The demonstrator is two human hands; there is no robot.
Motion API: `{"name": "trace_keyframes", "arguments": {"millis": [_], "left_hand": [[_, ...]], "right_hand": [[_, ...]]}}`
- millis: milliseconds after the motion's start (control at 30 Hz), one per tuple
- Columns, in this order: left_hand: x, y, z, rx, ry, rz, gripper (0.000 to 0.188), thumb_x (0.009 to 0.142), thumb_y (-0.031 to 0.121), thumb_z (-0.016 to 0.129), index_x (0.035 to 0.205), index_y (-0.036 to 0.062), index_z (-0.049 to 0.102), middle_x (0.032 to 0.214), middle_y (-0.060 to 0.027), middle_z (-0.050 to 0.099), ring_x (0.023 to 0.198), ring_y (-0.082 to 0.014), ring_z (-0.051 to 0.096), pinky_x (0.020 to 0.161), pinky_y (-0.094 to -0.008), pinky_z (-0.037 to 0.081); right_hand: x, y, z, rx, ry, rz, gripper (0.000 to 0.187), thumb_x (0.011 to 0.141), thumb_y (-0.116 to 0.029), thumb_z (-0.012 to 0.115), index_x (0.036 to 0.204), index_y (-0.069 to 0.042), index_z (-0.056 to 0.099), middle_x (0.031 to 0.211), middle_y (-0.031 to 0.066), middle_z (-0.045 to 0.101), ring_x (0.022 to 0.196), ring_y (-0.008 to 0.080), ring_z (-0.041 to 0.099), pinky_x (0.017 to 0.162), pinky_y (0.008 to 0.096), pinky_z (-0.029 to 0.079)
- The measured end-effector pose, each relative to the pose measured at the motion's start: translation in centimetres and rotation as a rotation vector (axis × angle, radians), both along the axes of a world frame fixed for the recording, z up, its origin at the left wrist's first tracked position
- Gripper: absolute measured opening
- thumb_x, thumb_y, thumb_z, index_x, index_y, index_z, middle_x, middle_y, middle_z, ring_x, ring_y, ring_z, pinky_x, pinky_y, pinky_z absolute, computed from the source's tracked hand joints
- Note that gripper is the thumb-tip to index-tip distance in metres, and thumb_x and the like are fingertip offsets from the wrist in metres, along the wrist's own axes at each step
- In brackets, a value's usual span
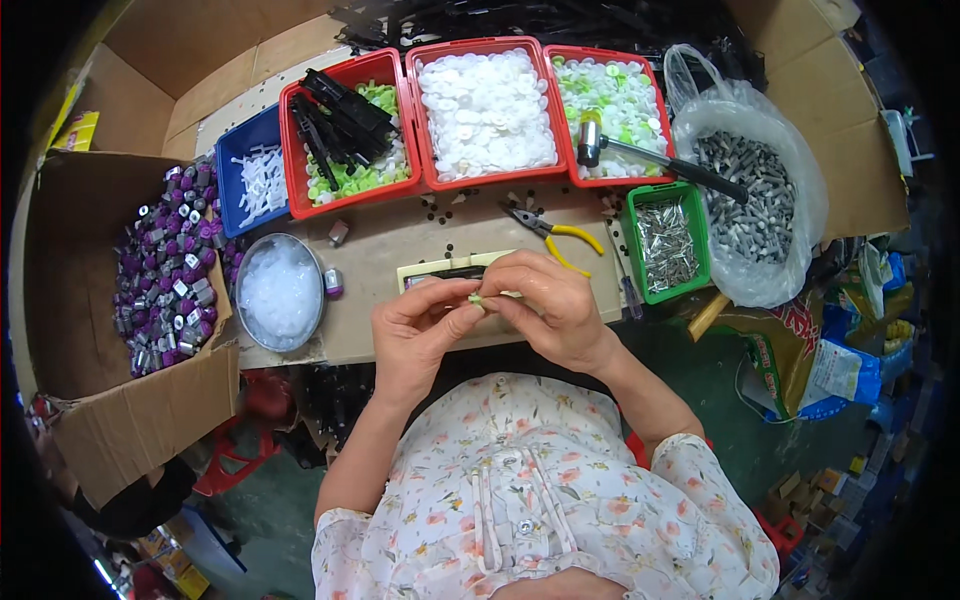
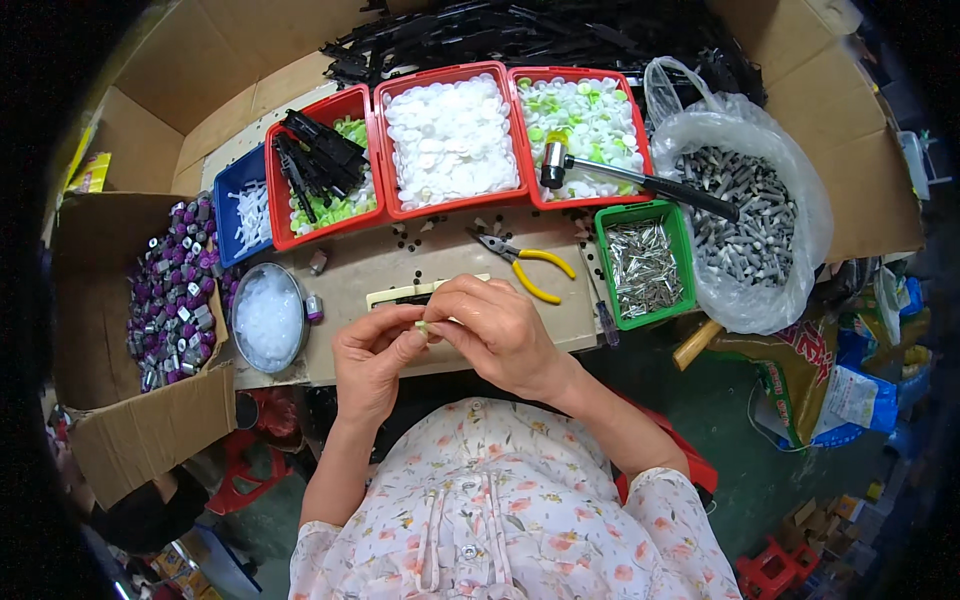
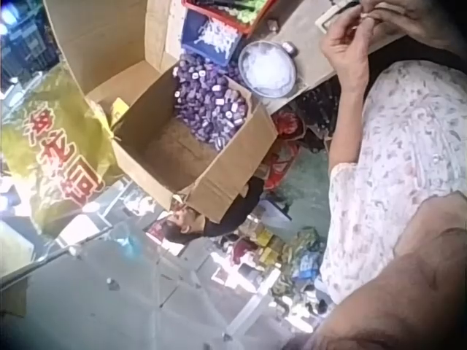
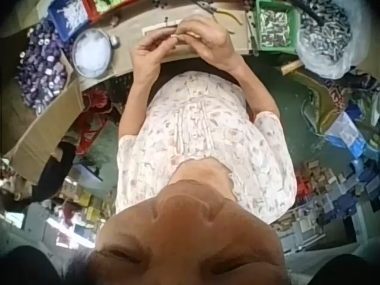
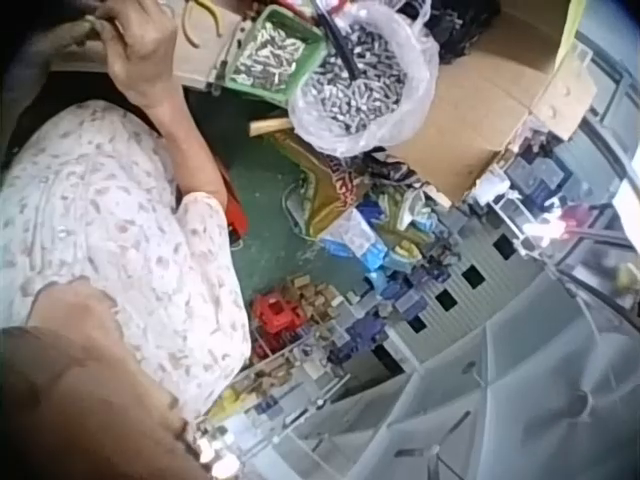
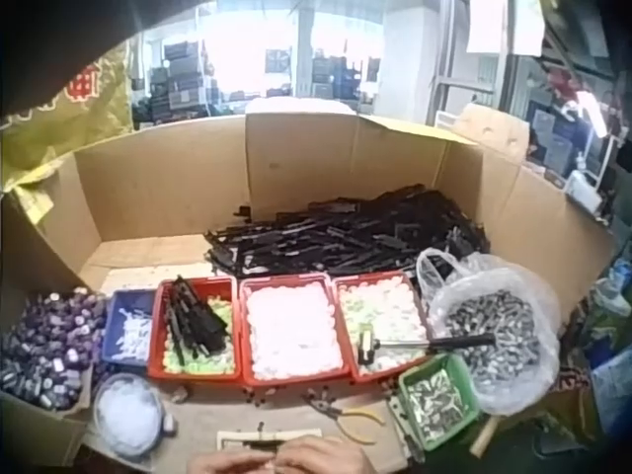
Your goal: Assembling small plastic and metal components using a jig and manual tools.
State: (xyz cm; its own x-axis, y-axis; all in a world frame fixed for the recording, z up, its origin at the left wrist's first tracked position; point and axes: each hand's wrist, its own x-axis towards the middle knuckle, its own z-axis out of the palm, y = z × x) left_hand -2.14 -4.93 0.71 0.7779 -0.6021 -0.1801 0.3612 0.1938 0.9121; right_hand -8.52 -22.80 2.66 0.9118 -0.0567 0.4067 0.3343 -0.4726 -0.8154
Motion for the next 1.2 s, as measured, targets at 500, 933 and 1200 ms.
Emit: {"name": "trace_keyframes", "arguments": {"millis": [500, 933, 1200], "left_hand": [[1.6, 2.0, -2.0, 0.482, -1.132, 0.213, 0.033, 0.068, 0.002, 0.081, 0.1, 0.001, 0.07, 0.098, -0.0122, 0.063, 0.097, -0.0311, 0.061, 0.078, -0.0393, 0.051], [1.5, 2.4, -3.0, 0.604, -1.474, 0.154, 0.028, 0.073, 0.011, 0.076, 0.1, 0.005, 0.07, 0.102, -0.0118, 0.064, 0.1, -0.0308, 0.062, 0.079, -0.0417, 0.051], [1.6, 2.2, -3.4, 0.646, -1.621, 0.168, 0.024, 0.079, 0.016, 0.076, 0.099, 0.0032, 0.07, 0.102, -0.0111, 0.064, 0.098, -0.0307, 0.063, 0.073, -0.0393, 0.051]], "right_hand": [[2.9, 0.7, -3.7, -0.201, 0.004, -0.05, 0.016, 0.074, 0.0, 0.075, 0.089, -0.002, 0.07, 0.076, 0.0078, 0.051, 0.068, 0.0229, 0.054, 0.059, 0.0342, 0.04], [3.5, 1.1, -3.4, -0.362, -0.038, -0.008, 0.016, 0.074, -0.006, 0.074, 0.089, -0.006, 0.069, 0.076, 0.0064, 0.053, 0.07, 0.0238, 0.055, 0.063, 0.0362, 0.04], [3.8, 1.2, -3.3, -0.348, -0.025, -0.004, 0.016, 0.073, -0.005, 0.074, 0.088, -0.005, 0.067, 0.077, 0.0071, 0.053, 0.072, 0.0253, 0.056, 0.063, 0.0373, 0.041]]}}
